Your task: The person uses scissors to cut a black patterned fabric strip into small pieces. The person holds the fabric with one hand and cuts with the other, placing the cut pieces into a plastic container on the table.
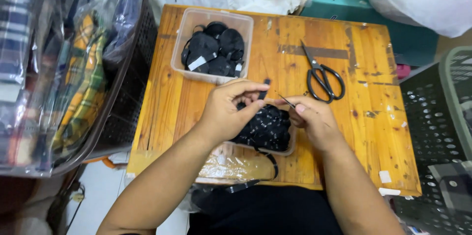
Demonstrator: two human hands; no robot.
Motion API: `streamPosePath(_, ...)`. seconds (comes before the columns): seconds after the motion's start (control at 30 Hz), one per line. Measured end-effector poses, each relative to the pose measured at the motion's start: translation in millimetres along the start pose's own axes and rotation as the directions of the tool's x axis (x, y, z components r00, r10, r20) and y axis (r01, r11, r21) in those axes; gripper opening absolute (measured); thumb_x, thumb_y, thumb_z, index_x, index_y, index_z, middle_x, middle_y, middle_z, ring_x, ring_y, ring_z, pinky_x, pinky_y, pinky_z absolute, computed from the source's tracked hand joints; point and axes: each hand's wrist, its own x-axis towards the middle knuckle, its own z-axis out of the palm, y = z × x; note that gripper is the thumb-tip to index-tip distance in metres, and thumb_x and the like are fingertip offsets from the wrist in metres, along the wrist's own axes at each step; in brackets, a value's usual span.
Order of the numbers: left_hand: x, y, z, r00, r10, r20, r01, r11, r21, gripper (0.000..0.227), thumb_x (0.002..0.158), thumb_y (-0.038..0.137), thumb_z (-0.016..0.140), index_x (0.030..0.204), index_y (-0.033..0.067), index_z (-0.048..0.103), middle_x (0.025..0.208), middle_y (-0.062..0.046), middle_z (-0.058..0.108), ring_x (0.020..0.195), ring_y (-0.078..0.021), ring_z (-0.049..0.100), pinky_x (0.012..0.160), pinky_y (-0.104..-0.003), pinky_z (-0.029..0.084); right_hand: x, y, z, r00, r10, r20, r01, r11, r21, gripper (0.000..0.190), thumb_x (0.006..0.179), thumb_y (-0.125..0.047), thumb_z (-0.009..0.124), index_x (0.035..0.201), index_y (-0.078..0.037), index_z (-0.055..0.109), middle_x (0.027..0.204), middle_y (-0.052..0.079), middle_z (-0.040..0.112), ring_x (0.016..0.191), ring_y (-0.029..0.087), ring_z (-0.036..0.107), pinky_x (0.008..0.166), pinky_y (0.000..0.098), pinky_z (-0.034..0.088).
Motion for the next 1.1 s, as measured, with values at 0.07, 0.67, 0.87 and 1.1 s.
streamPosePath(0.07, -2, -4, -1, 1.000, 0.009, 0.001, -0.009, 1.000, -0.018, 0.022, 0.069, -0.002, 0.065, 0.090, 0.0020, 0.065, 0.074, -0.009, 0.058, 0.064, -0.0097, 0.056, 0.057, -0.018, 0.050, -3, 4, -7, 1.000, -0.002, 0.011, 0.003, 1.000, -0.027, 0.029, 0.084, -0.013, 0.042, 0.094, 0.009, 0.057, 0.051, -0.002, 0.025, 0.045, 0.006, 0.021, 0.040, 0.0181, 0.019)
streamPosePath(0.67, -5, -14, -4, 1.000, -0.012, 0.007, 0.013, 0.998, -0.053, 0.041, 0.069, -0.005, 0.063, 0.108, 0.0042, 0.056, 0.087, -0.011, 0.061, 0.066, -0.0078, 0.057, 0.058, -0.018, 0.049, 7, 22, -32, 0.995, -0.046, -0.094, 0.057, 0.991, 0.119, 0.038, 0.091, -0.025, 0.033, 0.098, 0.008, 0.049, 0.051, -0.005, 0.019, 0.041, 0.003, 0.017, 0.036, 0.0167, 0.017)
streamPosePath(0.87, -7, -14, -2, 1.000, 0.016, 0.013, -0.016, 1.000, -0.018, 0.040, 0.071, 0.001, 0.064, 0.109, 0.0055, 0.050, 0.079, -0.008, 0.064, 0.066, -0.0086, 0.060, 0.060, -0.017, 0.049, 10, 15, -27, 0.970, -0.071, -0.231, 0.100, 0.988, 0.116, 0.039, 0.094, -0.029, 0.028, 0.097, 0.005, 0.048, 0.053, -0.005, 0.016, 0.039, 0.003, 0.017, 0.035, 0.0162, 0.016)
streamPosePath(1.1, -10, -8, 1, 0.978, -0.082, 0.191, 0.101, 0.990, -0.094, 0.044, 0.076, -0.003, 0.052, 0.117, 0.0050, 0.039, 0.076, -0.013, 0.062, 0.065, -0.0166, 0.064, 0.059, -0.024, 0.053, 7, 17, -17, 0.963, -0.172, -0.207, 0.147, 0.981, -0.130, 0.021, 0.087, -0.021, 0.052, 0.084, -0.002, 0.045, 0.046, -0.002, 0.031, 0.036, 0.006, 0.031, 0.034, 0.0192, 0.027)
